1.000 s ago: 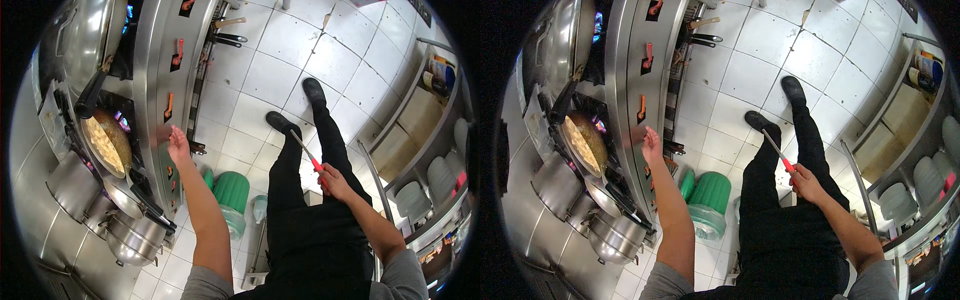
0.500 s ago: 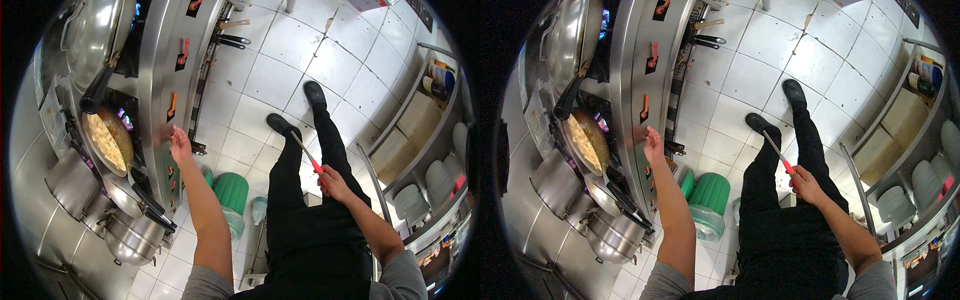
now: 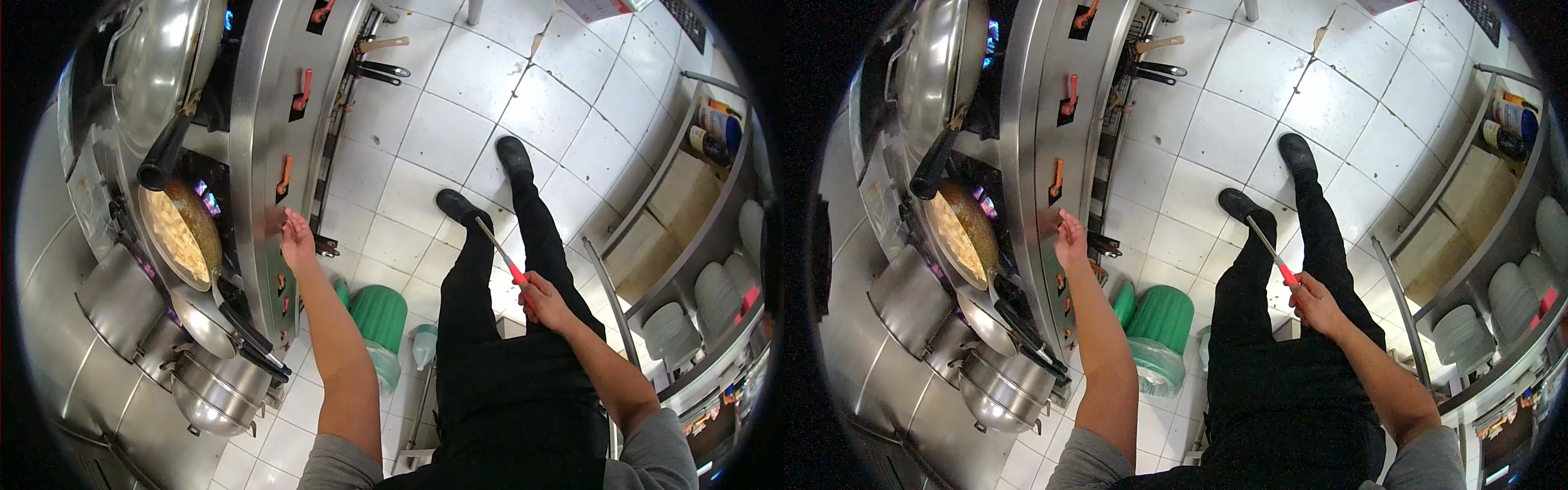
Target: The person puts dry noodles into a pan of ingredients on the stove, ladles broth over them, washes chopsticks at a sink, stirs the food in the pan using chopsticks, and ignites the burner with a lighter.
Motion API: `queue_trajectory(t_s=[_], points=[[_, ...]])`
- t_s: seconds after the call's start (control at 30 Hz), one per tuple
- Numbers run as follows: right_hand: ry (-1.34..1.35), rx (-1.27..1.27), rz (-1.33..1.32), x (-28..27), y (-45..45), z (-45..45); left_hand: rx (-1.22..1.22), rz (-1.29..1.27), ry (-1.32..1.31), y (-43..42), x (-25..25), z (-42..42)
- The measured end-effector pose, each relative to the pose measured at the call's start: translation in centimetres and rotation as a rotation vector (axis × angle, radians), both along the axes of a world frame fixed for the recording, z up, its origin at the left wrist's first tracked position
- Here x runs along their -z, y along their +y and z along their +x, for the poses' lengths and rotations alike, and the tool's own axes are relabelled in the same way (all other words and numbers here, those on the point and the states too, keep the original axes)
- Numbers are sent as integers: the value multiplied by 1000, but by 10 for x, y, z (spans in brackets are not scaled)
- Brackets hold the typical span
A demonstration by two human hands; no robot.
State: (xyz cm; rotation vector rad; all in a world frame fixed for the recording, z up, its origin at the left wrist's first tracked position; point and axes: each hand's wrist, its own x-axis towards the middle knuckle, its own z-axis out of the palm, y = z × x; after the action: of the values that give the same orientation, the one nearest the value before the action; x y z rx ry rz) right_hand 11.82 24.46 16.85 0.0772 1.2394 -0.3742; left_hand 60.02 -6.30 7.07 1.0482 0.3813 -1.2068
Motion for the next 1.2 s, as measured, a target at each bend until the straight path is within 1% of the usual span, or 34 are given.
queue_trajectory(t_s=[0.1, 0.3, 0.43, 0.6, 0.7, 0.8, 0.83, 0.87, 0.9, 0.93, 0.97, 1.0, 1.03, 1.07, 1.1, 1.13, 1.17, 1.2], points=[[3, -10, 11, 0, -1, -1, -4, 6, 38, -1, 1, 3], [8, -7, -5, 0, 0, -2, -12, 40, -9, -2, 2, 3], [-1, 9, -8, 2, 2, -1, -23, 29, 16, -1, 6, 8], [-22, 38, 0, 2, 2, -2, -4, 48, -11, -2, 2, 4], [-27, 65, 8, 5, 8, -1, 54, 2, -38, 2, 5, 5], [40, 13, -52, 3, 8, -2, 81, -43, 103, 13, 5, 4], [37, 37, -50, 4, 11, -4, 129, 19, 24, 18, -7, -15], [102, 70, -124, 7, 16, -5, 177, 77, -52, 29, -19, -41], [252, -15, -229, -4, 10, -11, 283, 215, -249, 44, -23, -59], [384, -105, -399, -30, -11, -27, 468, 292, -192, 71, 5, -35], [519, -196, -564, -67, -35, -47, 882, 227, -349, 100, 11, -39], [646, -244, -718, -95, -56, -69, 1383, 30, -717, 131, 15, -46], [773, -292, -866, -117, -77, -89, 1238, 238, -611, 155, -8, -81], [872, -320, -959, -134, -97, -113, 1420, 340, -634, 169, -40, -110], [957, -290, -1019, -147, -121, -136, 1544, 464, -584, 193, -29, -115], [1084, -220, -1049, -183, -161, -153, 1553, 336, -649, 225, -28, -121], [1232, -174, -1115, -194, -192, -173, 1680, 436, -710, 241, -43, -136], [1344, -169, -1018, -222, -257, -202, 1715, 533, -759, 266, -64, -156]])
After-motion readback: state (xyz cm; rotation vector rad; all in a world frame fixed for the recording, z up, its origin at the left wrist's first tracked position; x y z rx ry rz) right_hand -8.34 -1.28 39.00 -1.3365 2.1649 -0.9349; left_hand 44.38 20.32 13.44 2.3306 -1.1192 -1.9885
